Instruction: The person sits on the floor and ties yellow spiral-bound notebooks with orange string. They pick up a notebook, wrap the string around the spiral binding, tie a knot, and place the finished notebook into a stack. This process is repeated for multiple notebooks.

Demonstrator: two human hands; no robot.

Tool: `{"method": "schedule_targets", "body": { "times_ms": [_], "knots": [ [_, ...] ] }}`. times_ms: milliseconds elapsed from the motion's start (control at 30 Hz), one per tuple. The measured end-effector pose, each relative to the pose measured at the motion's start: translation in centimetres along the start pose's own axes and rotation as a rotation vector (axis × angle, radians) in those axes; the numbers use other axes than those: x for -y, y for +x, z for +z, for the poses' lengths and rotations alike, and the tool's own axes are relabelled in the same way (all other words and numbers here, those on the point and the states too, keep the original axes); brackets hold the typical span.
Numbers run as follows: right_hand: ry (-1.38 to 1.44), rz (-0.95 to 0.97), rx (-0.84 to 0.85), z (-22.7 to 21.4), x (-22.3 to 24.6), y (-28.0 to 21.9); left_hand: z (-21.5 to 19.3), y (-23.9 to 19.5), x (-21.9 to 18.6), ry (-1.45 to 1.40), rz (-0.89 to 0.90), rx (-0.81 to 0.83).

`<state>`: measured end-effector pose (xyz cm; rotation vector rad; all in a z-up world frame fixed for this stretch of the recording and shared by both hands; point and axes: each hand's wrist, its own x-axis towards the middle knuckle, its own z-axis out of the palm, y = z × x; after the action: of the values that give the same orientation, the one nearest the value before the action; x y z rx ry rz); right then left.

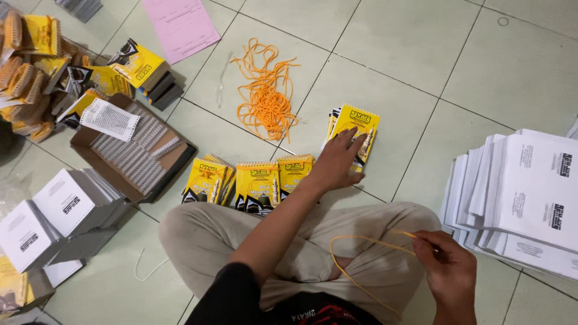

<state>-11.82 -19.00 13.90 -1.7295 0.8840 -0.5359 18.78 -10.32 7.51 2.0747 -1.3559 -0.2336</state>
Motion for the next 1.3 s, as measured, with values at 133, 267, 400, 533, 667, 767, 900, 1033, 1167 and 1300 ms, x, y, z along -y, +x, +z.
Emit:
{"method": "schedule_targets", "body": {
  "times_ms": [133, 267, 400, 533, 667, 767, 900, 1033, 1167, 1300],
  "knots": [
    [0.053, -0.022, -0.020, -0.3, -0.5, -0.5, 3.2, 4.0, 0.0, 0.300, -0.274, 0.041],
    [-0.047, 0.052, -0.058, -1.4, -0.9, -1.4, 3.5, 5.8, -1.1, 0.240, -0.625, 0.255],
    [-0.035, 0.176, -0.089, -2.0, -1.1, -1.7, 5.2, 7.3, 0.1, 0.408, -0.716, 0.128],
    [-0.004, 0.191, -0.121, -3.4, -1.1, -1.7, 4.1, 7.1, 1.5, 0.218, -0.805, 0.139],
    [-0.080, 0.167, -0.122, -4.1, -2.1, -0.8, 2.8, 6.2, 3.6, 0.094, -0.784, 0.070],
    [-0.058, 0.157, -0.135, -3.7, -1.6, -0.3, 0.5, 6.2, 3.1, 0.081, -0.820, 0.095],
    [0.021, 0.136, -0.133, -3.5, -1.5, -0.2, -3.8, 5.2, 2.5, -0.489, -0.943, -0.034],
    [0.209, 0.109, -0.176, -2.8, -2.5, 0.0, -3.6, 0.4, 7.0, -1.379, -0.668, -0.275],
    [0.609, -0.015, -0.032, -2.4, -4.5, 1.6, -2.4, -5.6, 8.4, -1.767, -0.170, -0.256],
    [0.648, -0.094, 0.091, -0.6, -2.4, 2.7, -4.4, -6.1, 6.5, -2.299, -0.211, -0.355]
  ]
}}
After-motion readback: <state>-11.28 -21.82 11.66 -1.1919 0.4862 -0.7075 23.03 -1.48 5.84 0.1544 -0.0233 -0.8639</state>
